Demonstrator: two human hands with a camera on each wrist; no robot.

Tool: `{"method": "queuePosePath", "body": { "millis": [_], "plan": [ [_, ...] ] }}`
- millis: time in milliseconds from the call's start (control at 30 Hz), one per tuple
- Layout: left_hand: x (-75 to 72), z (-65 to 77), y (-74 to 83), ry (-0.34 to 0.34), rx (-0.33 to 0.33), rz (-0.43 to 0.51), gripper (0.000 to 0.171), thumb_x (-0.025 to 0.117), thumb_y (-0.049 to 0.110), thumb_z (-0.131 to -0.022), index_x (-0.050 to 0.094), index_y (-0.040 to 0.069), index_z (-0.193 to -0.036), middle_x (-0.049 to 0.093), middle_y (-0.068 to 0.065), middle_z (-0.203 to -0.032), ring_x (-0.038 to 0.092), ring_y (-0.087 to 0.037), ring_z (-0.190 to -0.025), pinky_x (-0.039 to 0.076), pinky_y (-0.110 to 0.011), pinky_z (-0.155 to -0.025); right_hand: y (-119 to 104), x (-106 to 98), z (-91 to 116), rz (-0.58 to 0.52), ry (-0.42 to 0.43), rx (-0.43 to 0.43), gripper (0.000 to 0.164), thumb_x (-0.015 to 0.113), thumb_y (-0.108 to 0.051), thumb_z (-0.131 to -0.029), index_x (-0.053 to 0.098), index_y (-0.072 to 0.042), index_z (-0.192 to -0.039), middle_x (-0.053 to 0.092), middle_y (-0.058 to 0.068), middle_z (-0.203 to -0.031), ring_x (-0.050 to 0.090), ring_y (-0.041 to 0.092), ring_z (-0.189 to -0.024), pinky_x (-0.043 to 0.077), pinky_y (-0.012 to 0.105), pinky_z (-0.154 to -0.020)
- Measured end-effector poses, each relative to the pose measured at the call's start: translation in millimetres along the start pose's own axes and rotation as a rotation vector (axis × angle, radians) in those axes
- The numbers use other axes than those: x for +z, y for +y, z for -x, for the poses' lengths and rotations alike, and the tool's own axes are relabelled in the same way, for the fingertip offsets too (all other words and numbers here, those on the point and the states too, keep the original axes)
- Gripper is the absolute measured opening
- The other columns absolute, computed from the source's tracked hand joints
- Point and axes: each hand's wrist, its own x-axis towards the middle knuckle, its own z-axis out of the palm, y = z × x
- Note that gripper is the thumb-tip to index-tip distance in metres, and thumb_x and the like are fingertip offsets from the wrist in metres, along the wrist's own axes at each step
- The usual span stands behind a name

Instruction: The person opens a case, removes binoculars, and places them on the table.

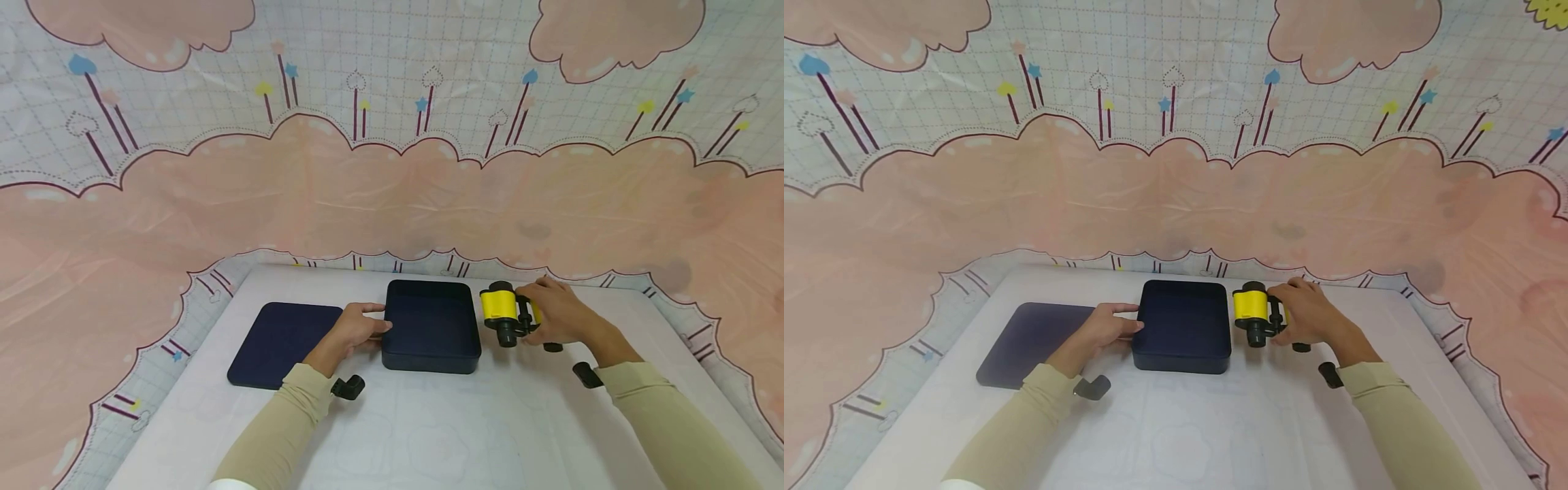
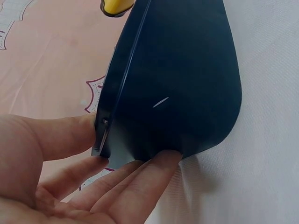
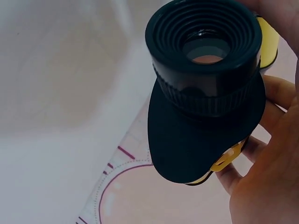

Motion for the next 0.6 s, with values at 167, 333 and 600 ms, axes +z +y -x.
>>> {"method": "queuePosePath", "body": {
  "millis": [167,333,600],
  "plan": [
    [-0.4,-0.1,-0.5,-0.004,-0.002,0.005,0.058,0.071,0.001,-0.095,0.054,0.006,-0.151,0.065,-0.025,-0.139,0.07,-0.035,-0.12,0.06,-0.049,-0.099,5,2,2,-0.003,-0.007,0.014,0.092,0.095,-0.039,-0.067,0.059,-0.001,-0.143,0.066,0.017,-0.139,0.045,0.046,-0.135,0.031,0.072,-0.114],
    [-0.4,0.1,-0.7,-0.005,-0.005,0.005,0.058,0.071,0.001,-0.096,0.053,0.006,-0.151,0.065,-0.025,-0.138,0.07,-0.034,-0.119,0.061,-0.049,-0.098,10,8,5,0.02,-0.01,0.007,0.092,0.095,-0.04,-0.067,0.059,-0.001,-0.142,0.065,0.019,-0.14,0.044,0.048,-0.137,0.029,0.073,-0.116],
    [0.0,0.7,0.3,-0.004,0.0,0.013,0.058,0.071,0.0,-0.095,0.054,0.005,-0.151,0.065,-0.025,-0.137,0.071,-0.034,-0.117,0.061,-0.048,-0.097,17,11,9,0.042,-0.008,0.005,0.095,0.095,-0.044,-0.065,0.059,0.0,-0.141,0.064,0.021,-0.139,0.044,0.048,-0.137,0.031,0.076,-0.114]
  ]
}}
